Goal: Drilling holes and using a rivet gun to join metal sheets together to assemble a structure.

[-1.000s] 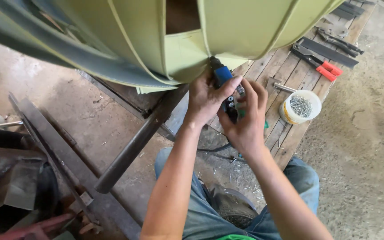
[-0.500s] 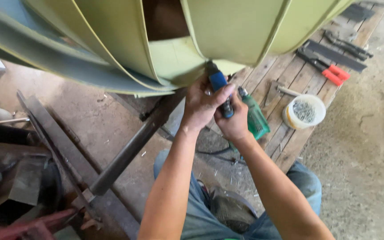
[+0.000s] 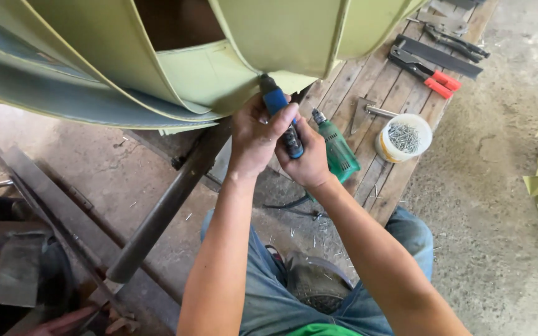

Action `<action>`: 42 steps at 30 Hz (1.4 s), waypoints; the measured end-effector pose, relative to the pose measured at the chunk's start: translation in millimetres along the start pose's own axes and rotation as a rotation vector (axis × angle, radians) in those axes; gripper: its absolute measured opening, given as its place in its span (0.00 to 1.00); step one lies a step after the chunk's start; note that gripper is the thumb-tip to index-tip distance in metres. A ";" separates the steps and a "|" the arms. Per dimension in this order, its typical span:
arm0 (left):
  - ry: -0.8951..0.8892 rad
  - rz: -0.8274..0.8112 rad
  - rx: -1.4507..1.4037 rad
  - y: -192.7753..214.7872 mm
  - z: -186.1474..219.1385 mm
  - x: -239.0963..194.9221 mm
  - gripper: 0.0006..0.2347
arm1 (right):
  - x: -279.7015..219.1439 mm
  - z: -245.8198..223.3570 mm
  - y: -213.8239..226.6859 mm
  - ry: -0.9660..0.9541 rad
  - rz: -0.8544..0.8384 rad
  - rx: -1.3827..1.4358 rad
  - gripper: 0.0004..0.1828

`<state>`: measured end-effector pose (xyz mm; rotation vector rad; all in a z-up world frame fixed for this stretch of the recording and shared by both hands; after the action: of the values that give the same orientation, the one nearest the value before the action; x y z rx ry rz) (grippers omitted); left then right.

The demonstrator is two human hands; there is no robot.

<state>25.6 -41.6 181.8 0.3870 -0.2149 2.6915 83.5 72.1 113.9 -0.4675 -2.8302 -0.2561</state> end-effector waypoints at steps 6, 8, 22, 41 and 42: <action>-0.050 -0.028 -0.010 -2.8 11.5 6.7 0.19 | -27.3 -75.6 22.4 0.181 -0.068 -0.260 0.39; -0.012 -0.023 -0.045 -4.1 11.4 4.1 0.19 | -20.8 -57.7 15.6 0.152 -0.087 -0.151 0.37; 0.001 -0.012 0.037 -2.5 9.1 1.4 0.18 | -29.2 -46.1 15.7 0.134 0.023 -0.242 0.31; 0.159 -0.494 0.535 -23.9 -25.0 -67.5 0.14 | -85.7 27.1 42.0 -0.338 -0.232 0.551 0.25; 0.267 -0.539 0.649 -24.9 -39.4 -79.4 0.13 | -100.1 42.4 48.6 -0.498 -0.372 0.595 0.29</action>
<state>96.3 -40.8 122.9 0.2151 0.7487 2.1749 181.8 97.5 51.6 0.1523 -3.2314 0.7186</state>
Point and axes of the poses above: each hand's wrist, its own x-axis towards the middle knuckle, its own y-axis out of the back of the hand, z = x × y, the point moved 5 cm from there along x, towards the middle knuckle, and after that the axes turned 14 degrees about x, right-handed, at the moved point
